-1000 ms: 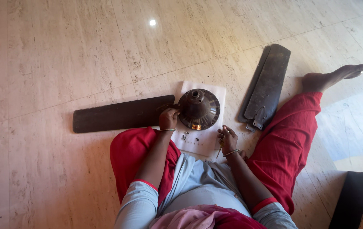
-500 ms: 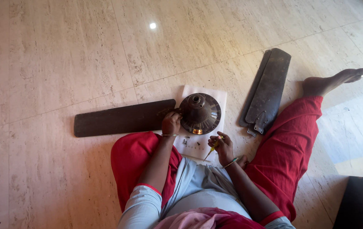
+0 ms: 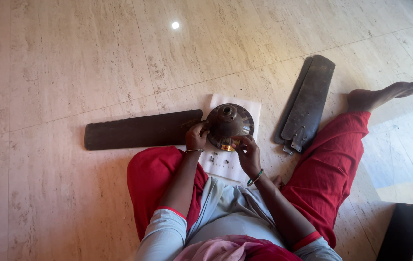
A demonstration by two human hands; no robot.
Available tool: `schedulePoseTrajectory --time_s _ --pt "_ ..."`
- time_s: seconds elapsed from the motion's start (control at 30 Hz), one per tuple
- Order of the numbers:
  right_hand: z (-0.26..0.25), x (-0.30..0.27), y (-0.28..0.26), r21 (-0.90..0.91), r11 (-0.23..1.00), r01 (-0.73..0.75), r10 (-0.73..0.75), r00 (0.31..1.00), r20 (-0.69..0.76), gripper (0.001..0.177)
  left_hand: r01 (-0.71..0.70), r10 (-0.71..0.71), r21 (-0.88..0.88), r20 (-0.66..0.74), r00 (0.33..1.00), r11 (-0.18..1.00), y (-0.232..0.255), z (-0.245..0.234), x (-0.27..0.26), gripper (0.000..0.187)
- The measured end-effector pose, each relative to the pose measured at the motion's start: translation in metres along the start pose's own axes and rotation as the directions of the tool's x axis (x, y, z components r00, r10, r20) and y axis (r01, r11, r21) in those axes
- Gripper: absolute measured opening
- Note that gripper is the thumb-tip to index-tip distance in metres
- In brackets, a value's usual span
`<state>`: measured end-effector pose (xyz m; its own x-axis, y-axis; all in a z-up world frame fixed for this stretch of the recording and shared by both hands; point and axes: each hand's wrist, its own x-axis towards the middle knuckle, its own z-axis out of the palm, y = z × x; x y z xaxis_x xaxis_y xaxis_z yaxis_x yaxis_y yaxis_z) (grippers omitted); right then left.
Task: The person sits on the floor and attaches two fan blades to the central hub of an electric fan using a screwdriver. They align each blade and tighten the screws to secure them in place.
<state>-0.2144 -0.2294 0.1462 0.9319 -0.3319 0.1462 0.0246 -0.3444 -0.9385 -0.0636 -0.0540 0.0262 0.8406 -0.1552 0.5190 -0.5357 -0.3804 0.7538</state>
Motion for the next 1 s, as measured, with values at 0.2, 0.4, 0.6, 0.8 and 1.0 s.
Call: schedulePoseTrajectory --time_s 0.2,0.4,0.6,0.8,1.0 --pt "0.011 0.045 -0.063 -0.068 0.930 0.360 -0.360 0.933 0.011 0.034 0.230 -0.218 -0.134 0.102 0.971 0.964 0.002 -0.001 -0.001 0.052" --pt "0.030 0.079 -0.066 -0.129 0.891 0.435 -0.428 0.900 0.076 0.028 0.124 -0.120 -0.062 0.052 0.991 0.990 0.004 -0.005 -0.002 0.058" --pt "0.046 0.087 -0.047 -0.139 0.905 0.401 -0.389 0.915 0.106 0.025 0.132 -0.125 -0.097 0.071 0.990 0.986 -0.004 0.000 -0.004 0.055" --pt "0.046 0.090 -0.044 -0.148 0.908 0.393 -0.379 0.919 0.112 0.025 0.126 -0.120 -0.118 0.058 0.991 0.985 -0.011 0.003 -0.005 0.051" --pt "0.045 0.090 -0.044 -0.128 0.908 0.398 -0.385 0.916 0.113 0.025 0.172 -0.166 -0.100 0.068 0.984 0.980 -0.006 0.002 -0.003 0.047"
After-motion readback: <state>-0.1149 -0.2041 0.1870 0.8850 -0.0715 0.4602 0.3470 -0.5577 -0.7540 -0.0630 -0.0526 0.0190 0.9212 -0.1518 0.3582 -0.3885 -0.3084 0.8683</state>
